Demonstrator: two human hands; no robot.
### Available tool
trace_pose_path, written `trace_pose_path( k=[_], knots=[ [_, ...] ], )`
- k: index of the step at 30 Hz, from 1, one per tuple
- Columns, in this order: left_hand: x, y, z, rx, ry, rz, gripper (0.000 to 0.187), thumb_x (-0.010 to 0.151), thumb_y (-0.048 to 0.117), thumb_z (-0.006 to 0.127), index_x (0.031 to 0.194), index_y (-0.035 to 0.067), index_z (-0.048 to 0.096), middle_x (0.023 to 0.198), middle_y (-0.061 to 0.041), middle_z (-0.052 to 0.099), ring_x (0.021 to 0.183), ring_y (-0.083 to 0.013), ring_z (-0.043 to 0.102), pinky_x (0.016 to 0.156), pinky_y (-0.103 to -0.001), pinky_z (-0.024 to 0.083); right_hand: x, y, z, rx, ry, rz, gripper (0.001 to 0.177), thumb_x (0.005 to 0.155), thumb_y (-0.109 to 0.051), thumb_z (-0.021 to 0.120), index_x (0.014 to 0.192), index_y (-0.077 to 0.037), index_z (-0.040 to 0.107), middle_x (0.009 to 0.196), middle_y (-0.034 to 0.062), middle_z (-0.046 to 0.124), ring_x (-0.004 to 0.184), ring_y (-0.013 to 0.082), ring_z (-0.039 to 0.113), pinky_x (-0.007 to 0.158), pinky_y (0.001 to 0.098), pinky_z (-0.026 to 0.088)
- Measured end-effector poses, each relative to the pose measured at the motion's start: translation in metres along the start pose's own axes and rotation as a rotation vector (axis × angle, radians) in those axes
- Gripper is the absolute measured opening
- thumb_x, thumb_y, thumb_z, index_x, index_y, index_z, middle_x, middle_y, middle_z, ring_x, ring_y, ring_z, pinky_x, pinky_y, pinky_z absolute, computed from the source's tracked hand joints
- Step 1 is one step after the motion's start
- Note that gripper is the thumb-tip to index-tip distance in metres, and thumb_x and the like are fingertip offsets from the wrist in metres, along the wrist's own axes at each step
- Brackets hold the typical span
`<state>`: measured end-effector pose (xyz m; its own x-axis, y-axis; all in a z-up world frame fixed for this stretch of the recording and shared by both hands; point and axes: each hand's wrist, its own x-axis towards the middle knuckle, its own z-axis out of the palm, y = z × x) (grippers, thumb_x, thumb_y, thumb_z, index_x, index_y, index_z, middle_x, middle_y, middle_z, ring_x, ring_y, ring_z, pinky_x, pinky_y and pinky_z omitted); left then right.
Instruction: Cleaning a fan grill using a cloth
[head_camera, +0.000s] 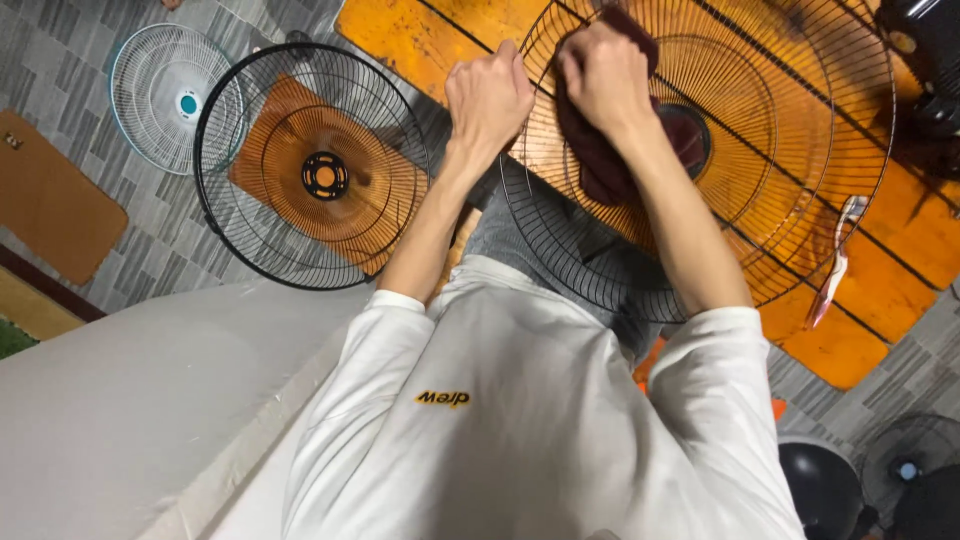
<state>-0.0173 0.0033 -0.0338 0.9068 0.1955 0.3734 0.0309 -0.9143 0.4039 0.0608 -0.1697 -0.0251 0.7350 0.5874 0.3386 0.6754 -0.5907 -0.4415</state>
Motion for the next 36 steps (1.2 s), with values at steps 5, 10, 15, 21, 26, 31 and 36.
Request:
trace_pose_path(
  k=[5, 10, 15, 21, 26, 31, 36],
  knots=[
    [0.003, 0.010, -0.020, 0.070, -0.113, -0.012, 0.021, 0.089, 0.015, 0.054, 0.088, 0.004, 0.071, 0.051, -0.008, 0.060, 0.044, -0.0272, 0.061, 0.050, -0.049, 0.050, 0.010, -0.014, 0.003, 0.162, 0.190, -0.036, 0.011, 0.103, -0.009, 0.067, 0.102, -0.002, 0.075, 0.099, 0.0153, 0.071, 0.082, 0.0337, 0.069, 0.070, 0.0440, 0.052],
    [0.007, 0.007, -0.015, 0.026, -0.034, -0.022, 0.033, 0.094, 0.026, 0.056, 0.066, 0.012, 0.065, 0.043, -0.004, 0.053, 0.038, -0.0205, 0.053, 0.051, -0.043, 0.049, 0.000, -0.009, 0.006, -0.064, -0.028, 0.027, 0.014, 0.104, -0.019, 0.066, 0.103, -0.007, 0.071, 0.099, 0.0106, 0.064, 0.065, 0.0458, 0.065, 0.047, 0.0590, 0.048],
    [-0.003, 0.012, -0.014, 0.028, 0.022, 0.003, 0.027, 0.090, 0.018, 0.056, 0.067, 0.010, 0.067, 0.046, -0.005, 0.054, 0.041, -0.0222, 0.054, 0.050, -0.043, 0.048, 0.006, -0.020, 0.006, 0.025, 0.048, -0.002, 0.009, 0.101, -0.013, 0.067, 0.101, -0.006, 0.072, 0.096, 0.0169, 0.068, 0.073, 0.0451, 0.067, 0.055, 0.0562, 0.050],
    [-0.002, 0.000, -0.011, 0.029, -0.042, 0.022, 0.033, 0.094, 0.023, 0.054, 0.068, 0.013, 0.072, 0.041, 0.005, 0.047, 0.036, -0.0097, 0.043, 0.058, -0.039, 0.052, -0.006, -0.011, 0.008, -0.052, -0.016, 0.023, 0.011, 0.101, -0.014, 0.068, 0.100, -0.005, 0.073, 0.101, 0.0106, 0.070, 0.068, 0.0408, 0.069, 0.050, 0.0559, 0.053],
    [0.024, 0.012, -0.034, 0.030, -0.283, -0.038, 0.018, 0.089, 0.023, 0.060, 0.082, 0.006, 0.063, 0.066, -0.013, 0.068, 0.057, -0.0306, 0.067, 0.053, -0.048, 0.050, 0.007, -0.010, 0.006, 0.146, 0.167, 0.000, 0.011, 0.100, -0.008, 0.064, 0.101, -0.001, 0.073, 0.097, 0.0156, 0.071, 0.084, 0.0361, 0.068, 0.071, 0.0463, 0.052],
    [0.029, 0.010, -0.006, 0.008, -0.256, 0.057, 0.025, 0.100, 0.016, 0.045, 0.102, 0.001, 0.065, 0.065, -0.017, 0.069, 0.057, -0.0409, 0.068, 0.048, -0.054, 0.047, 0.007, -0.011, 0.010, 0.072, 0.155, -0.073, 0.006, 0.103, -0.007, 0.067, 0.104, -0.002, 0.070, 0.098, 0.0149, 0.067, 0.074, 0.0381, 0.069, 0.059, 0.0521, 0.055],
    [0.026, 0.012, -0.005, -0.047, -0.158, 0.050, 0.025, 0.096, 0.013, 0.045, 0.098, 0.002, 0.067, 0.059, -0.018, 0.064, 0.052, -0.0426, 0.065, 0.046, -0.055, 0.044, 0.009, -0.010, 0.005, -0.055, 0.084, -0.057, 0.012, 0.103, -0.017, 0.065, 0.099, -0.007, 0.071, 0.094, 0.0173, 0.069, 0.068, 0.0470, 0.065, 0.050, 0.0561, 0.046]
  ],
)
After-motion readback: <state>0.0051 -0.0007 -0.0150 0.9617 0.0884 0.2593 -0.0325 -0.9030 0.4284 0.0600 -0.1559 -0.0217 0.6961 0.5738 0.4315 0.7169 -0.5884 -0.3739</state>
